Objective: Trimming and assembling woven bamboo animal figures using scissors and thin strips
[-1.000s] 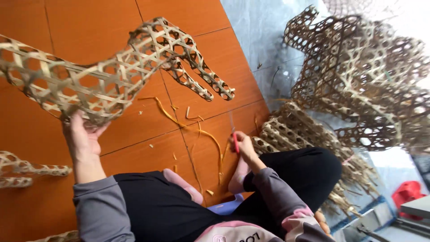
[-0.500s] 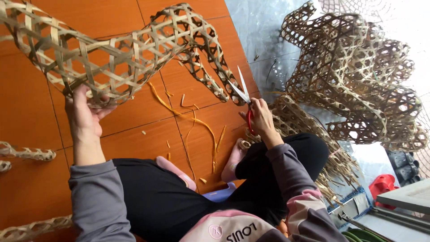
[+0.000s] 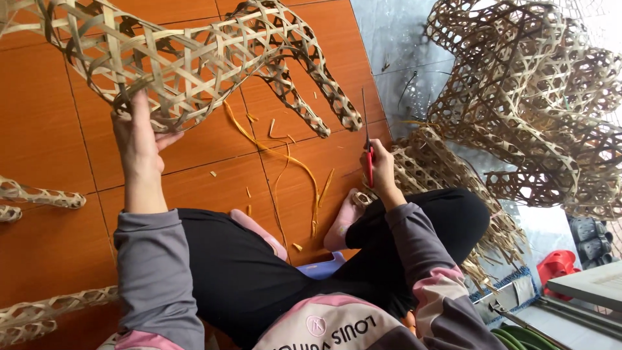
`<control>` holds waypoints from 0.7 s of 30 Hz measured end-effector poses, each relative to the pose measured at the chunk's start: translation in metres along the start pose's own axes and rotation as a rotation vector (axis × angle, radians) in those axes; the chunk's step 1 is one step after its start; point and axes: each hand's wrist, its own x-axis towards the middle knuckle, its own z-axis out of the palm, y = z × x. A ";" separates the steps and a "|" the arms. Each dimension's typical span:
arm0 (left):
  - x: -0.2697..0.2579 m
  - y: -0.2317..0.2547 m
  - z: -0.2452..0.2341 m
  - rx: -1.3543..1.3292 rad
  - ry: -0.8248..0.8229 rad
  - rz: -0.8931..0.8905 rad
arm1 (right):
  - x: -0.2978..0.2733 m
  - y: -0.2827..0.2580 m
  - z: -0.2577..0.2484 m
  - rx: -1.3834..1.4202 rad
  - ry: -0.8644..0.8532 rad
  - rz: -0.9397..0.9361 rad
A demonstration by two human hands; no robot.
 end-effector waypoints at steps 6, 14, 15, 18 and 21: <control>0.009 -0.012 0.003 -0.023 0.055 0.064 | -0.014 0.026 0.030 -0.028 -0.294 0.007; -0.018 -0.035 0.052 0.172 -0.190 0.616 | -0.091 0.178 0.198 -0.957 -0.885 -0.179; -0.023 -0.039 0.062 0.178 -0.237 0.623 | -0.088 0.137 0.178 -0.943 -0.864 -0.137; -0.037 -0.047 0.091 0.311 -0.262 0.729 | -0.074 0.024 0.095 -0.740 -0.700 0.016; -0.055 -0.040 0.108 0.378 -0.398 0.970 | -0.063 -0.068 -0.023 -0.658 -0.101 -0.263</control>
